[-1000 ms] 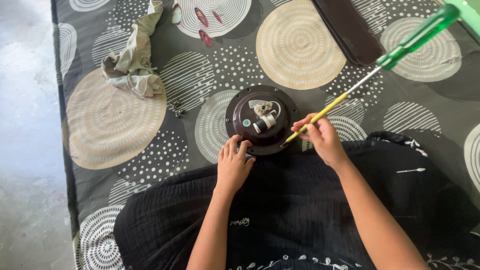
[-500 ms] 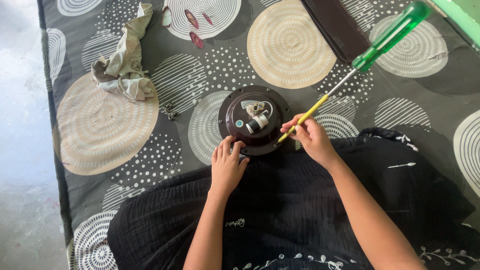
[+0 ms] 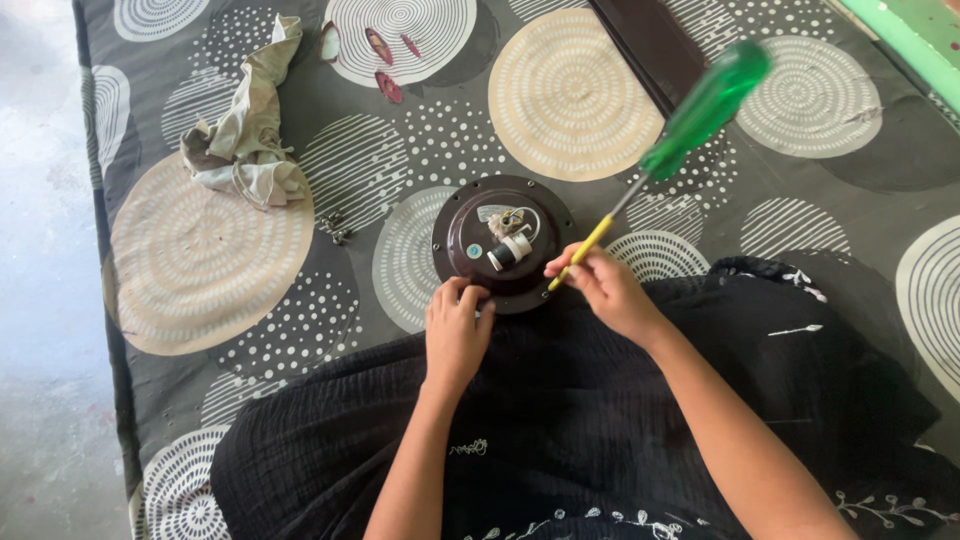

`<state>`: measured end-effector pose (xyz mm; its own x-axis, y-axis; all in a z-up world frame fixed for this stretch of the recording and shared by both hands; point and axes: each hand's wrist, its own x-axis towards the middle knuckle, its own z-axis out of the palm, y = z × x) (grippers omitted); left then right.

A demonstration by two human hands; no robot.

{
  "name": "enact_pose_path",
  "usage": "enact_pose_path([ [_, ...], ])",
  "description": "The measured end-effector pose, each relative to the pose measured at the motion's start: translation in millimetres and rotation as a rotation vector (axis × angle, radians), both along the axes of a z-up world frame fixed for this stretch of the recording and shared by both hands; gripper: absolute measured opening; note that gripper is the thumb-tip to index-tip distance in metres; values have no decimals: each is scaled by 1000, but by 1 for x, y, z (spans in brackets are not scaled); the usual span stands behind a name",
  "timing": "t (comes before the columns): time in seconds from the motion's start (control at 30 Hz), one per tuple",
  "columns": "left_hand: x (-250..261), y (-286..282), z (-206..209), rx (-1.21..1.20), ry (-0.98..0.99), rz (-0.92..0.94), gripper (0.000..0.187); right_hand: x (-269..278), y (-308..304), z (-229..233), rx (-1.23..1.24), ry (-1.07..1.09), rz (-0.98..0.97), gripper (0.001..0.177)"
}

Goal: The person disassembles an electric fan by removing a fan blade and then using a screwdriver to loosen screws on the motor housing. They handle the fan blade, motor housing, and screws, placing them on the mattress.

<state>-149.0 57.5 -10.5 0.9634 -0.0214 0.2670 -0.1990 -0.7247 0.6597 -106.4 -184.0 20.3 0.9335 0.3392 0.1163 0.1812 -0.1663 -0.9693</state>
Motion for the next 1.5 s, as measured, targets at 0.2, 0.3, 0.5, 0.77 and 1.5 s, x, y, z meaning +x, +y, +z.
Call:
enact_pose_path([
  [0.2, 36, -41, 69, -855, -89, -424, 38, 5, 8, -3, -196, -129, 35, 16],
  [0.3, 50, -74, 99, -1092, 94, -593, 43, 8, 2, -9, -218, -217, -5, 24],
  [0.5, 53, -93, 113, -812, -110, -477, 29, 8, -12, -25, -225, -267, -21, 26],
  [0.77, 43, -67, 115, -695, -184, -356, 19, 9, 3, 17, -277, -336, 60, 22],
  [1.5, 20, -76, 92, -467, -142, -331, 23, 42, -8, 176, 666, -272, 200, 52],
])
